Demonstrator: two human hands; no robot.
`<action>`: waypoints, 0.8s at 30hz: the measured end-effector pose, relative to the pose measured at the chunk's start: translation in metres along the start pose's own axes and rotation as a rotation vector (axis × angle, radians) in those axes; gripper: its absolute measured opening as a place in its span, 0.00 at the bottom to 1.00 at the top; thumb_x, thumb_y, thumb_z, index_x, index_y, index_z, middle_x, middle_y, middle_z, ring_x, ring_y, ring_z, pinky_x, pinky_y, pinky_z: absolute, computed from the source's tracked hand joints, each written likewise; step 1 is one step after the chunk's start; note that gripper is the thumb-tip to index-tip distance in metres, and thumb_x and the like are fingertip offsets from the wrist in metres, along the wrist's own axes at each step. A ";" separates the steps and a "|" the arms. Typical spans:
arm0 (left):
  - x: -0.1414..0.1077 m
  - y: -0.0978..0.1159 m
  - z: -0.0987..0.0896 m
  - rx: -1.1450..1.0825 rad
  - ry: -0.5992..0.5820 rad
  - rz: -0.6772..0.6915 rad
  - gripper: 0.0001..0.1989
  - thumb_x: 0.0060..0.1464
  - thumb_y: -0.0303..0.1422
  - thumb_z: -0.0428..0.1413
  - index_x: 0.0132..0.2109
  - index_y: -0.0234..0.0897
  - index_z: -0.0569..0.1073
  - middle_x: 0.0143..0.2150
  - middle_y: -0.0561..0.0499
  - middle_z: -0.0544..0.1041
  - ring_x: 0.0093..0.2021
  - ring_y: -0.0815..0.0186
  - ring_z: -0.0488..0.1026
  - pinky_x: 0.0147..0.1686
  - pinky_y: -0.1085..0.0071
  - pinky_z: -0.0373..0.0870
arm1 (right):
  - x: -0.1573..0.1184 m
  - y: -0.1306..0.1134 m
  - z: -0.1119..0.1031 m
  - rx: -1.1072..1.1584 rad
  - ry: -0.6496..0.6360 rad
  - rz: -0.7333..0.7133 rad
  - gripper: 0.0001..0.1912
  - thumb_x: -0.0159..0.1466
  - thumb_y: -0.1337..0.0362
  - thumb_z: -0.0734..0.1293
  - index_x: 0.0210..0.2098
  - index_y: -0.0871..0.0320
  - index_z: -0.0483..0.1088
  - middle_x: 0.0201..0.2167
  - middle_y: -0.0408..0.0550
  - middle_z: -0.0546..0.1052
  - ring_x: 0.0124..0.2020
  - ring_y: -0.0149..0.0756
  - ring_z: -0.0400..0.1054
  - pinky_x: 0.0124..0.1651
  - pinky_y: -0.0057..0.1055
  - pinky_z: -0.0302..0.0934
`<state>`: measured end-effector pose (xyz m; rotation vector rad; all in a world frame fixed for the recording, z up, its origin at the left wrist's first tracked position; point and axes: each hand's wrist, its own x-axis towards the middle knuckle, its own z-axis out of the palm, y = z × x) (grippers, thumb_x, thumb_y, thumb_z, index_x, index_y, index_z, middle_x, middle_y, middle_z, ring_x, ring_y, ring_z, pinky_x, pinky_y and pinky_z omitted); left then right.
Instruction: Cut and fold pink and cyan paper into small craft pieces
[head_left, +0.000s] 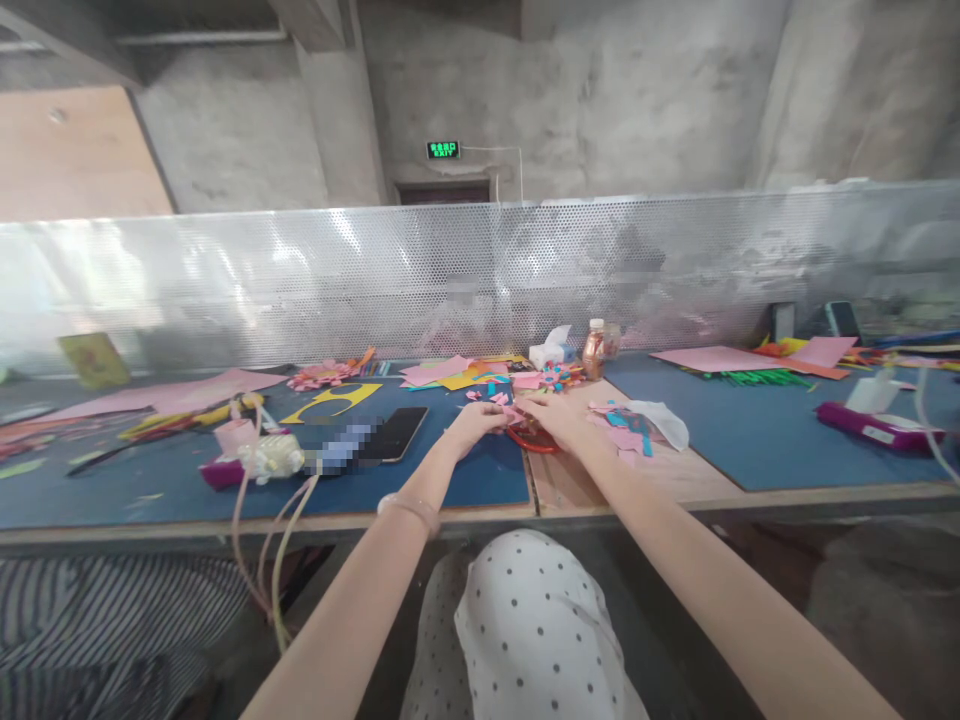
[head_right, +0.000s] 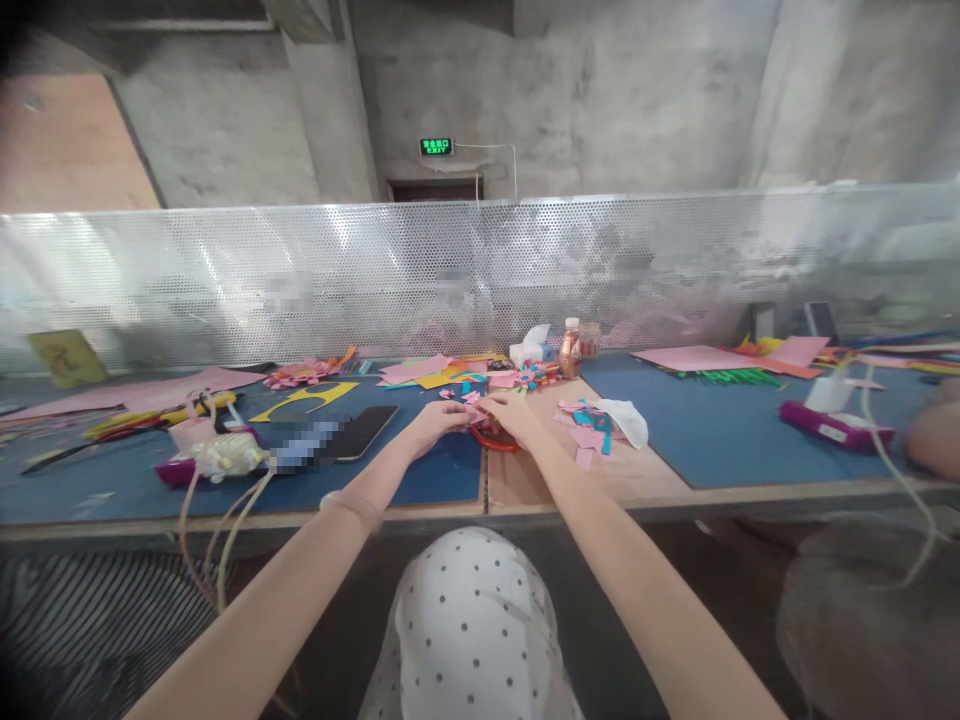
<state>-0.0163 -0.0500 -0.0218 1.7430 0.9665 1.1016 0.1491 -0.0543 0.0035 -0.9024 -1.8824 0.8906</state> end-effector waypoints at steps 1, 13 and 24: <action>0.000 0.000 0.000 0.005 -0.001 0.001 0.09 0.53 0.33 0.51 0.39 0.31 0.69 0.37 0.49 0.72 0.35 0.67 0.70 0.37 0.65 0.68 | -0.001 -0.001 0.000 -0.006 -0.001 0.001 0.15 0.55 0.55 0.62 0.28 0.62 0.67 0.21 0.41 0.69 0.20 0.25 0.59 0.25 0.25 0.54; -0.004 0.006 0.002 0.035 -0.016 0.018 0.09 0.52 0.33 0.52 0.37 0.30 0.70 0.34 0.51 0.73 0.34 0.68 0.71 0.37 0.64 0.67 | -0.004 -0.008 -0.002 -0.130 -0.017 -0.004 0.12 0.54 0.58 0.64 0.28 0.63 0.68 0.19 0.40 0.67 0.19 0.23 0.58 0.23 0.23 0.53; -0.002 0.004 0.002 0.038 -0.003 0.000 0.09 0.53 0.33 0.51 0.37 0.30 0.70 0.34 0.51 0.73 0.33 0.69 0.70 0.36 0.65 0.68 | -0.005 -0.012 0.002 -0.138 -0.036 0.056 0.11 0.60 0.59 0.60 0.30 0.63 0.65 0.16 0.37 0.65 0.14 0.21 0.56 0.18 0.21 0.52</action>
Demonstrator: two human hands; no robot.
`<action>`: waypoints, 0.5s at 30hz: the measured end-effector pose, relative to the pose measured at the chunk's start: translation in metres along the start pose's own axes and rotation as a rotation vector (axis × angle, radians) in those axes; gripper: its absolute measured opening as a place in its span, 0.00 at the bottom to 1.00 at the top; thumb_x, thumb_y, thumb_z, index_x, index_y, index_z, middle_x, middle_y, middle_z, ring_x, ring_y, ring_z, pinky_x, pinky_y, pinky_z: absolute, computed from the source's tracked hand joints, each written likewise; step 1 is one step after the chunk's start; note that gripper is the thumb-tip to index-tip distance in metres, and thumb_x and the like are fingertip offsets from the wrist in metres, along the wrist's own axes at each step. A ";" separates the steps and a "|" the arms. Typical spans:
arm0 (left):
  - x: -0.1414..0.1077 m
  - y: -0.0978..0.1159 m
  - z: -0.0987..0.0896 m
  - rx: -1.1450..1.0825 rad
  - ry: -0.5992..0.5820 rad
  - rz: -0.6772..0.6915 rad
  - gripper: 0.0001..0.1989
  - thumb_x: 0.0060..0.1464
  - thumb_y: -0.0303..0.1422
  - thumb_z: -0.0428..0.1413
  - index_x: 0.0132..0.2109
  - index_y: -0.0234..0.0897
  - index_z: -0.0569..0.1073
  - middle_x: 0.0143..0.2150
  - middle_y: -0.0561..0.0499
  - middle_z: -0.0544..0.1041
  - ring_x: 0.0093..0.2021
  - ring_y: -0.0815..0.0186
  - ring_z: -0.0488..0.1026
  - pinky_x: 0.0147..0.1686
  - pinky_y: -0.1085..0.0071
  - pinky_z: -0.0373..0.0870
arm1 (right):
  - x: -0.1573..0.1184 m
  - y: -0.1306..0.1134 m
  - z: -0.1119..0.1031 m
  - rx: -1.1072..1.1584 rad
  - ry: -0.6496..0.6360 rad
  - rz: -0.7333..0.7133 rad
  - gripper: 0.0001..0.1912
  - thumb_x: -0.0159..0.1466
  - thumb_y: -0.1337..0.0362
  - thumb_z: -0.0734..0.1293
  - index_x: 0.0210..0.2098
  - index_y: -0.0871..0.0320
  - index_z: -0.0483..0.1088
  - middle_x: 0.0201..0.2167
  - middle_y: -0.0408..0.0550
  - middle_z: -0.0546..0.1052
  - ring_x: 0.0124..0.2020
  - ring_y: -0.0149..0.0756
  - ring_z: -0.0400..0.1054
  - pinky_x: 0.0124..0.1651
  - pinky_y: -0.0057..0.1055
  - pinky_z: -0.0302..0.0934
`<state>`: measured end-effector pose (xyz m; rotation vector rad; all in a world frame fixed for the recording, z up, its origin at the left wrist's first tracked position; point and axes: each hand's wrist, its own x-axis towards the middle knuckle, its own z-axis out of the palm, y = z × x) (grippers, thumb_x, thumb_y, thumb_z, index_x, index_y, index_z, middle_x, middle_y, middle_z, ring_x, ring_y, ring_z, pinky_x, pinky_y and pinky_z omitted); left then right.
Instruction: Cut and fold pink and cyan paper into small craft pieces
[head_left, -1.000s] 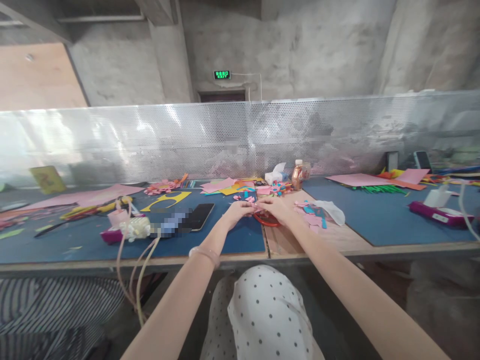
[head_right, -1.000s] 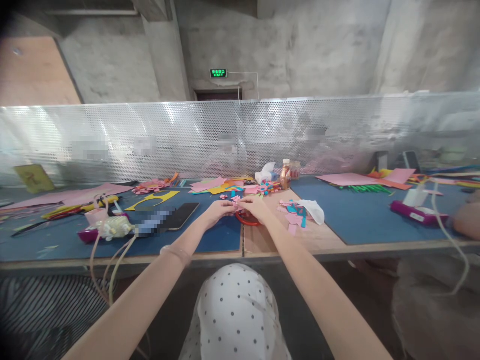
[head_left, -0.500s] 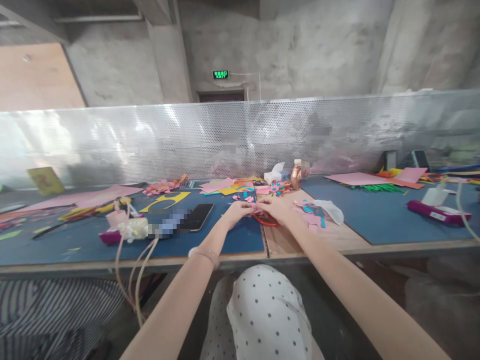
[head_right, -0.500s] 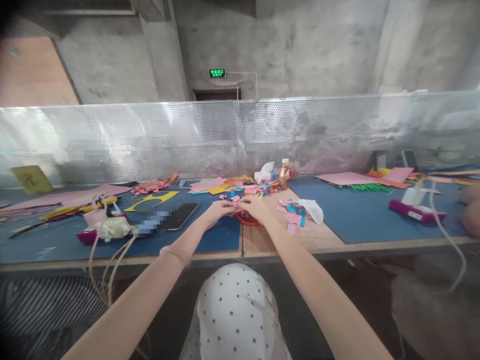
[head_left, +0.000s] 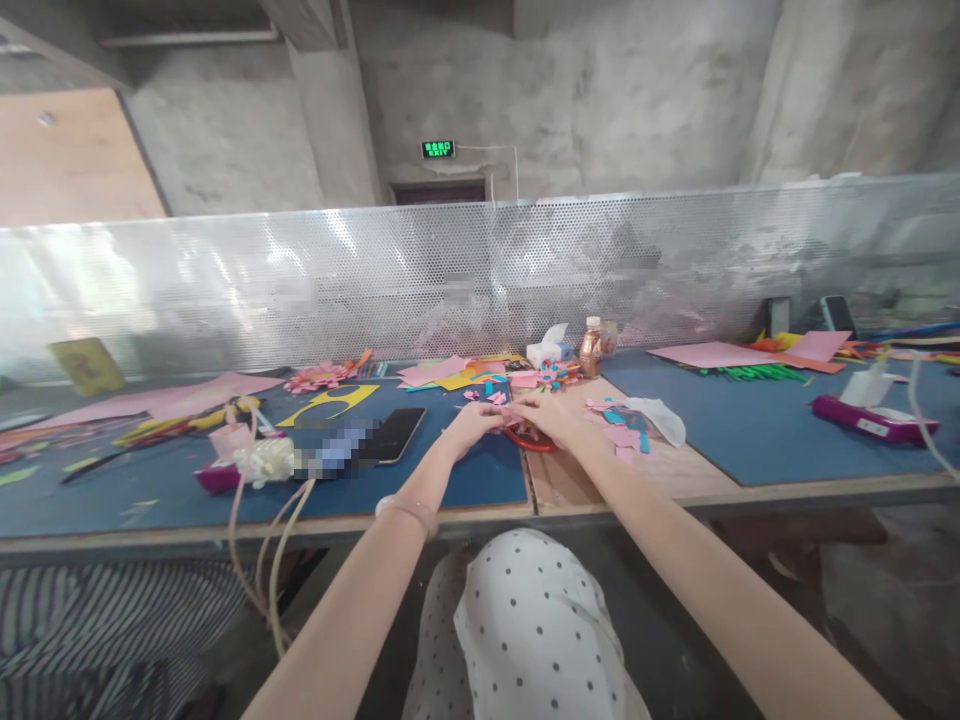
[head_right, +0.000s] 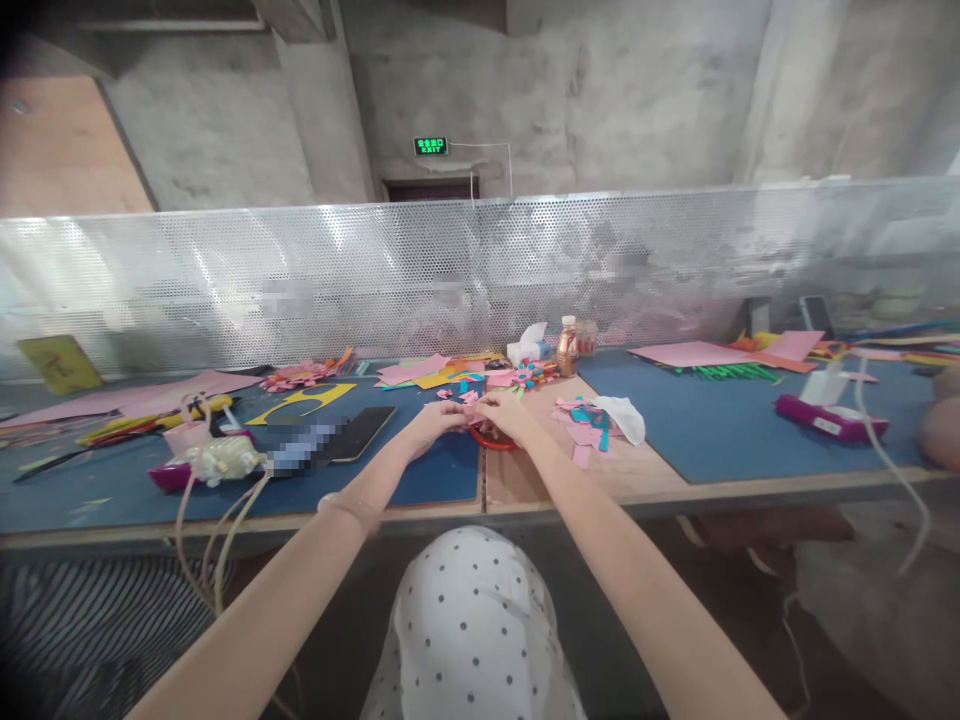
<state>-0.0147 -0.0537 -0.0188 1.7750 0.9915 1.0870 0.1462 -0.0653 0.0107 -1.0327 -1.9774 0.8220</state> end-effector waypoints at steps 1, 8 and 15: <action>-0.001 0.001 0.001 -0.001 -0.003 0.002 0.09 0.52 0.33 0.51 0.36 0.30 0.70 0.33 0.51 0.73 0.33 0.69 0.70 0.36 0.65 0.67 | 0.000 0.000 0.000 -0.011 -0.006 -0.002 0.11 0.59 0.60 0.61 0.29 0.63 0.65 0.16 0.37 0.65 0.13 0.21 0.55 0.17 0.21 0.51; -0.004 0.006 0.002 -0.030 0.006 -0.016 0.09 0.52 0.33 0.52 0.36 0.30 0.70 0.33 0.51 0.73 0.33 0.68 0.70 0.37 0.65 0.67 | 0.001 0.003 -0.002 -0.038 -0.015 -0.039 0.11 0.59 0.62 0.62 0.26 0.64 0.65 0.16 0.36 0.65 0.15 0.20 0.56 0.19 0.20 0.53; -0.001 0.002 0.000 -0.129 0.056 -0.047 0.08 0.53 0.32 0.51 0.38 0.30 0.68 0.34 0.51 0.72 0.32 0.69 0.70 0.33 0.68 0.68 | 0.005 0.008 0.002 0.051 -0.024 -0.016 0.10 0.61 0.62 0.59 0.32 0.64 0.65 0.20 0.39 0.67 0.17 0.21 0.59 0.21 0.22 0.57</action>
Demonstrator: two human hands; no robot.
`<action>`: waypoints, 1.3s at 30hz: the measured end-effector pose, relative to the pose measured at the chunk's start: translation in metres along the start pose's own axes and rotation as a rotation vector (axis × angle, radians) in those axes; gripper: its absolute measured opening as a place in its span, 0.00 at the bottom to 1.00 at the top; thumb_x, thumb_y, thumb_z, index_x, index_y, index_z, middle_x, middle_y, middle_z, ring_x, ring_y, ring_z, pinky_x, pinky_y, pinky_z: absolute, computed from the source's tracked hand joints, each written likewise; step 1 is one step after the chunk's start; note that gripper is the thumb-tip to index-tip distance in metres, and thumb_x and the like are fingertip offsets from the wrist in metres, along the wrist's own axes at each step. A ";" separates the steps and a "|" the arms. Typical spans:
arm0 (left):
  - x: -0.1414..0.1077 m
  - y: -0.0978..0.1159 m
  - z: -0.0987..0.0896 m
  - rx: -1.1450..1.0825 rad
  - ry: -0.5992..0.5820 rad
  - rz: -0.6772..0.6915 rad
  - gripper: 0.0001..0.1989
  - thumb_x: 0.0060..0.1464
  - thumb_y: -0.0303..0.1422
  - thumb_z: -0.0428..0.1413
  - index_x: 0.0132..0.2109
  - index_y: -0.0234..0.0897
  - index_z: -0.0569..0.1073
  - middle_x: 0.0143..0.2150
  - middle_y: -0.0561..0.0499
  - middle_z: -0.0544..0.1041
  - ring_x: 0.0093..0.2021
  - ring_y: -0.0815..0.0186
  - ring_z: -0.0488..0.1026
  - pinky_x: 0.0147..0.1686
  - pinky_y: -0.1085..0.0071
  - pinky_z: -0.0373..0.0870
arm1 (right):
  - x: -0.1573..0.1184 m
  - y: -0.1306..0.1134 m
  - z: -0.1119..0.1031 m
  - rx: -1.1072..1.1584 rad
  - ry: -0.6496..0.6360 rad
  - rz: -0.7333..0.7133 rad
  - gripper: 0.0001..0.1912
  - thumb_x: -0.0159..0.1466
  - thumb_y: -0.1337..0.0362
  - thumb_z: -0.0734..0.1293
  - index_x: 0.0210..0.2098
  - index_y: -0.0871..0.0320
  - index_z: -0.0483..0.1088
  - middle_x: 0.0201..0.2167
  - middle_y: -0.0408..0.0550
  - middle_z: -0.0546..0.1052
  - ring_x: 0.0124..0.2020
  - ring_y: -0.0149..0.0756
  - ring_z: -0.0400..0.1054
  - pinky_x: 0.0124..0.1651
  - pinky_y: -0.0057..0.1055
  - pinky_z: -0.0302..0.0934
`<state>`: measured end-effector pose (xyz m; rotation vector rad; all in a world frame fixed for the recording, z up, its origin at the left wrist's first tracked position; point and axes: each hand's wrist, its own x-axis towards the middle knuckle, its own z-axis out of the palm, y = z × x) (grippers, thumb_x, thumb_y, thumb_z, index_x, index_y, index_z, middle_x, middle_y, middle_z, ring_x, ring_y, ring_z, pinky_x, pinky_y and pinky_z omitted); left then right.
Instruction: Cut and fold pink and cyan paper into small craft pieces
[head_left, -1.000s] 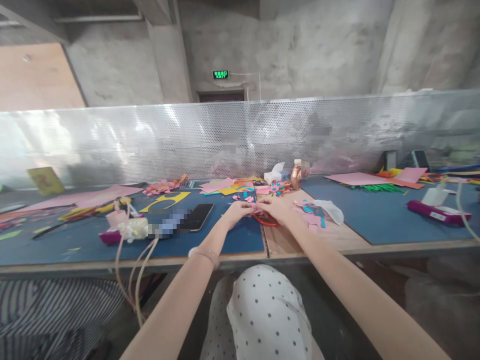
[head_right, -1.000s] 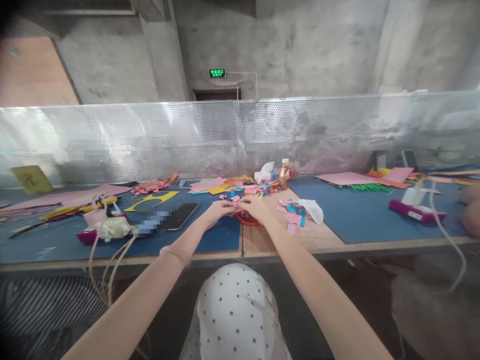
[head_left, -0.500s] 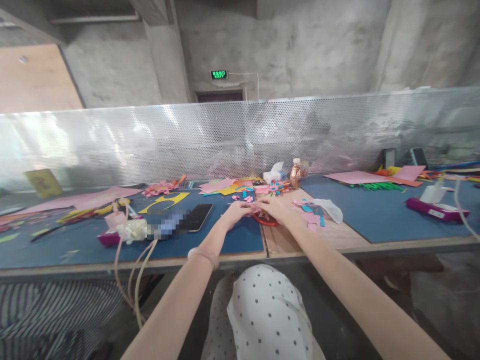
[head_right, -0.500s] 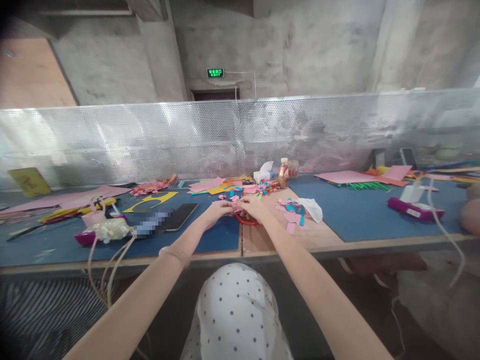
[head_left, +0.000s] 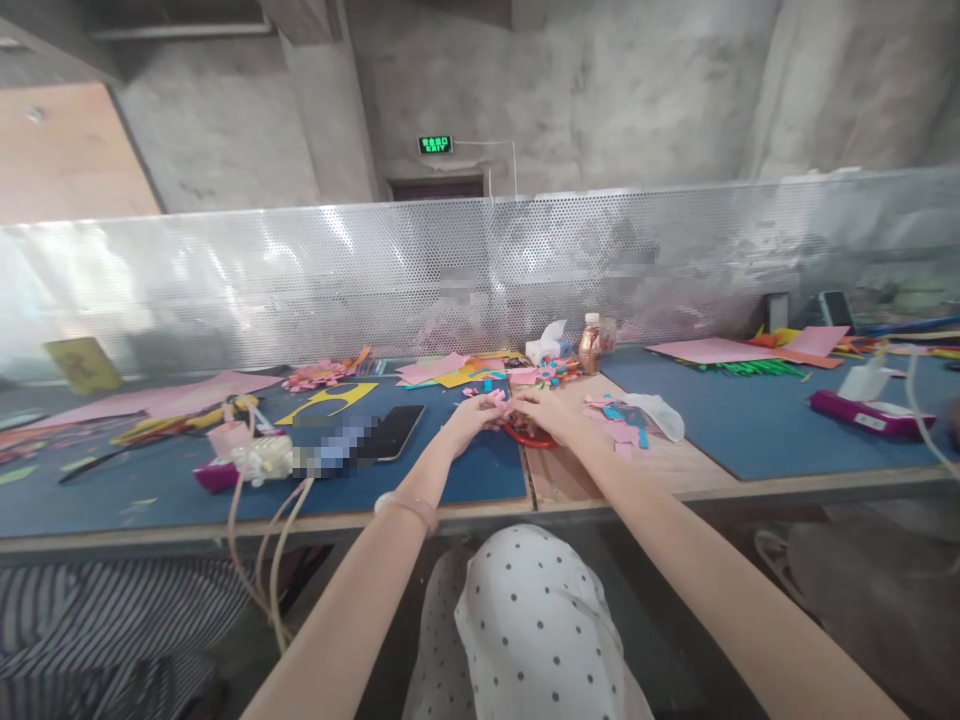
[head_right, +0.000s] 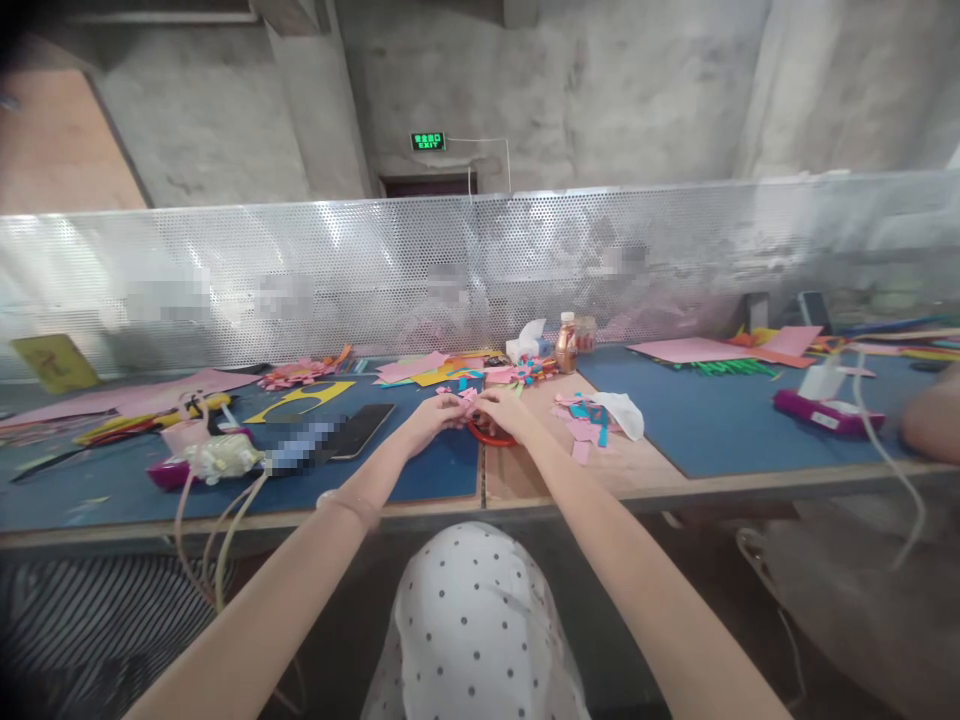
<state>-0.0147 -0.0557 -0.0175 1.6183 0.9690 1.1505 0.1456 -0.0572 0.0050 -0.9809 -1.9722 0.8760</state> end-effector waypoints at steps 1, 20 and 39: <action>0.000 0.000 0.000 -0.017 0.007 0.000 0.08 0.53 0.32 0.51 0.39 0.30 0.68 0.34 0.51 0.72 0.31 0.69 0.70 0.33 0.68 0.68 | 0.000 0.000 0.000 0.007 -0.006 0.002 0.10 0.61 0.62 0.59 0.32 0.64 0.66 0.21 0.39 0.68 0.17 0.21 0.60 0.22 0.22 0.57; -0.004 0.007 0.001 -0.138 0.060 0.021 0.14 0.40 0.37 0.59 0.34 0.33 0.71 0.31 0.49 0.74 0.30 0.69 0.71 0.31 0.72 0.66 | -0.003 -0.008 -0.001 0.040 -0.019 0.084 0.08 0.60 0.65 0.60 0.29 0.64 0.65 0.19 0.38 0.66 0.18 0.21 0.59 0.22 0.21 0.57; -0.006 0.007 0.000 -0.134 0.025 0.047 0.15 0.40 0.37 0.60 0.36 0.33 0.71 0.30 0.50 0.74 0.30 0.69 0.71 0.31 0.71 0.66 | -0.005 -0.010 0.000 0.157 -0.048 0.081 0.06 0.59 0.66 0.61 0.29 0.64 0.63 0.18 0.37 0.64 0.17 0.21 0.58 0.19 0.19 0.54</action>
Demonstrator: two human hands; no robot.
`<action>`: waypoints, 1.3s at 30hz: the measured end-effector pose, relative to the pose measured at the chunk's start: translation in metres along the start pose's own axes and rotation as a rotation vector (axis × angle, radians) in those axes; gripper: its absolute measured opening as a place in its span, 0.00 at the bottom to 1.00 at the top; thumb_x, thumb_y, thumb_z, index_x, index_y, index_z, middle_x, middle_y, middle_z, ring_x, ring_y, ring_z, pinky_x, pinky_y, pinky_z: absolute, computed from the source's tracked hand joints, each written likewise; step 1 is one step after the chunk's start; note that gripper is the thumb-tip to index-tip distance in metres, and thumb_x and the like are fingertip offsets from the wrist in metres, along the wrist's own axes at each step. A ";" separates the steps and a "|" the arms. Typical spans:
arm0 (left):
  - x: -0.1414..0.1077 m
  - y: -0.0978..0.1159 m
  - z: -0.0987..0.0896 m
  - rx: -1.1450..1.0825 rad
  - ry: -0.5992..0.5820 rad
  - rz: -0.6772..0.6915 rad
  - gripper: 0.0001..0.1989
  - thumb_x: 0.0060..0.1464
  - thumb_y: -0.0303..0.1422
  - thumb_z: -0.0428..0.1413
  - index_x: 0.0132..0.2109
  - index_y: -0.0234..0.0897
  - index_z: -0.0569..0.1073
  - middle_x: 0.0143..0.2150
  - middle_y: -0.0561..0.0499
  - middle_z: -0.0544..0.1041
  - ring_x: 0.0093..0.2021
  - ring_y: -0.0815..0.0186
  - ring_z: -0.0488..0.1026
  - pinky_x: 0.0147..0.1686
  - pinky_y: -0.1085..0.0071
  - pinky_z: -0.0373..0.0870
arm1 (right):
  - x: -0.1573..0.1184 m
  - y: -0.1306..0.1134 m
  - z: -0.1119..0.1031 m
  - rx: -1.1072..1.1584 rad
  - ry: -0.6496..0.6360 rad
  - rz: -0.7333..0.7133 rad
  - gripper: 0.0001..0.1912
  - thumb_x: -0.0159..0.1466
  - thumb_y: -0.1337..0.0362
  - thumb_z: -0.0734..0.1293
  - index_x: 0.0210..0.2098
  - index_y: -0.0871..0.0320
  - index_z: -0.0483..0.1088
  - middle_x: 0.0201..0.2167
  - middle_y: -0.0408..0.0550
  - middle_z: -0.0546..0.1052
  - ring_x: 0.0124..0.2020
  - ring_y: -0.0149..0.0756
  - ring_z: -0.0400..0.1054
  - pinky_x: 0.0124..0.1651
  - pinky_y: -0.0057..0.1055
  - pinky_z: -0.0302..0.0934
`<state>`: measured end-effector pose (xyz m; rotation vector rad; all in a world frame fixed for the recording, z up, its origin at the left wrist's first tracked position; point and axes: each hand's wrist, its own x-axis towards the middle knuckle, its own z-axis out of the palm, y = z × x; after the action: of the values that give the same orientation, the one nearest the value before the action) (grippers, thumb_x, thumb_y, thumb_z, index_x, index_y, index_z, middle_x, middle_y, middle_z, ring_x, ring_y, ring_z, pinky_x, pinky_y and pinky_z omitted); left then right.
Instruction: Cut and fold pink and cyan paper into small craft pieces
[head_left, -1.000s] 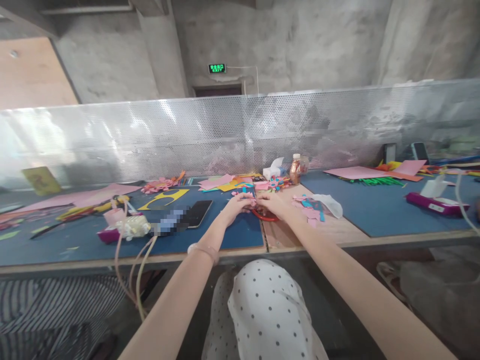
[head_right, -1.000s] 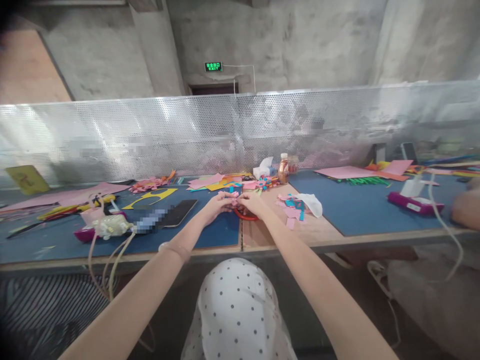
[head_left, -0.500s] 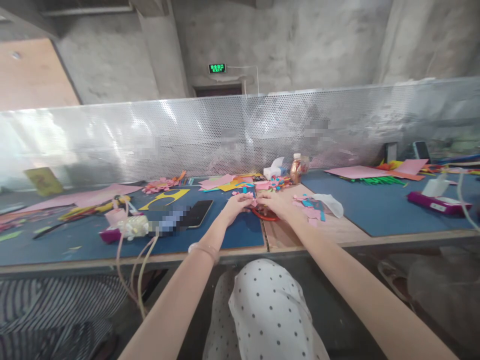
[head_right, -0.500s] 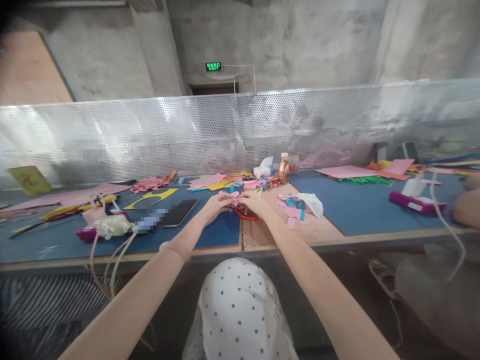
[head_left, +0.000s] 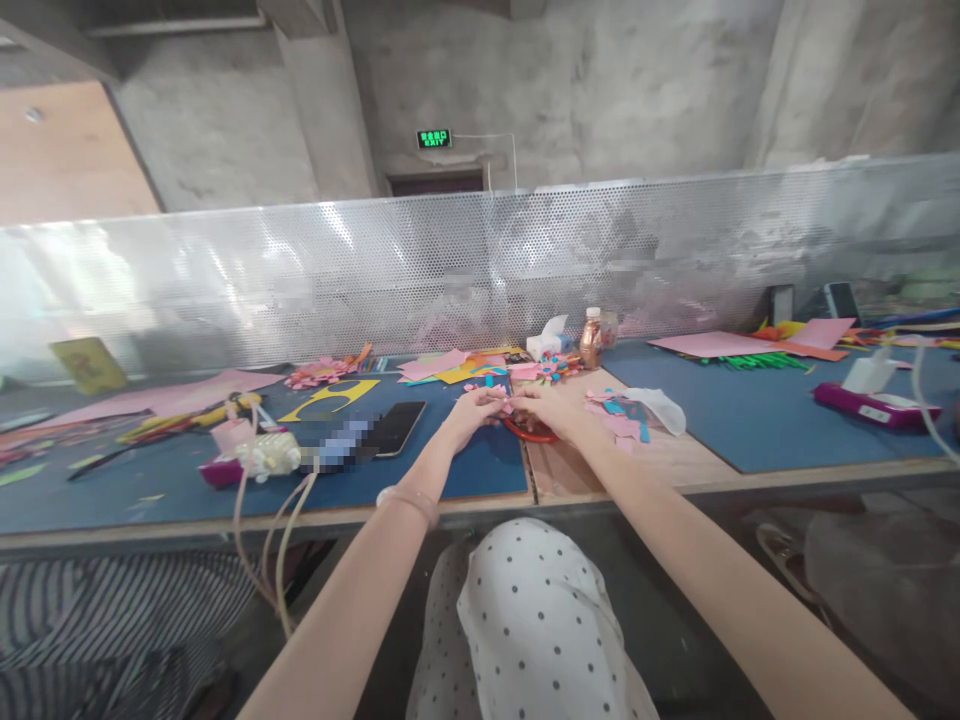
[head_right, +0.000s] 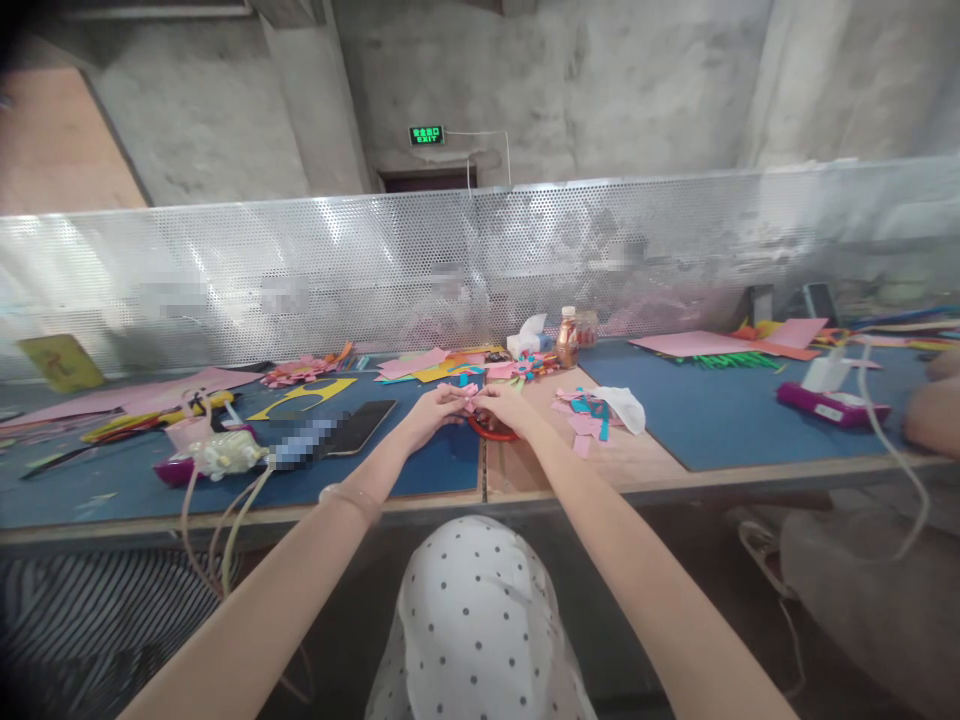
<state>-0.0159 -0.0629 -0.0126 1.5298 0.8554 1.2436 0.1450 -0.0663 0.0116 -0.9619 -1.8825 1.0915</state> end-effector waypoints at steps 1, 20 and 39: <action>0.000 0.000 0.000 0.001 -0.001 -0.001 0.15 0.40 0.37 0.60 0.36 0.33 0.71 0.30 0.50 0.74 0.30 0.70 0.71 0.31 0.71 0.66 | 0.000 0.001 0.000 0.000 0.001 -0.003 0.06 0.59 0.66 0.61 0.29 0.64 0.63 0.19 0.37 0.64 0.17 0.21 0.58 0.19 0.19 0.54; 0.002 -0.002 -0.001 0.040 -0.021 0.014 0.12 0.44 0.36 0.58 0.34 0.32 0.71 0.30 0.51 0.74 0.30 0.70 0.70 0.32 0.71 0.66 | 0.006 0.009 -0.001 -0.014 -0.014 -0.021 0.08 0.61 0.65 0.60 0.30 0.64 0.64 0.20 0.38 0.65 0.19 0.22 0.59 0.22 0.21 0.57; 0.003 -0.005 -0.002 0.058 -0.036 0.008 0.08 0.49 0.30 0.54 0.38 0.31 0.69 0.32 0.52 0.73 0.31 0.69 0.71 0.33 0.68 0.68 | 0.001 0.002 -0.001 -0.048 -0.001 -0.006 0.08 0.61 0.64 0.60 0.30 0.64 0.64 0.20 0.38 0.65 0.19 0.22 0.60 0.22 0.22 0.57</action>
<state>-0.0169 -0.0581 -0.0159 1.5985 0.8693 1.2025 0.1455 -0.0642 0.0103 -0.9819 -1.9187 1.0479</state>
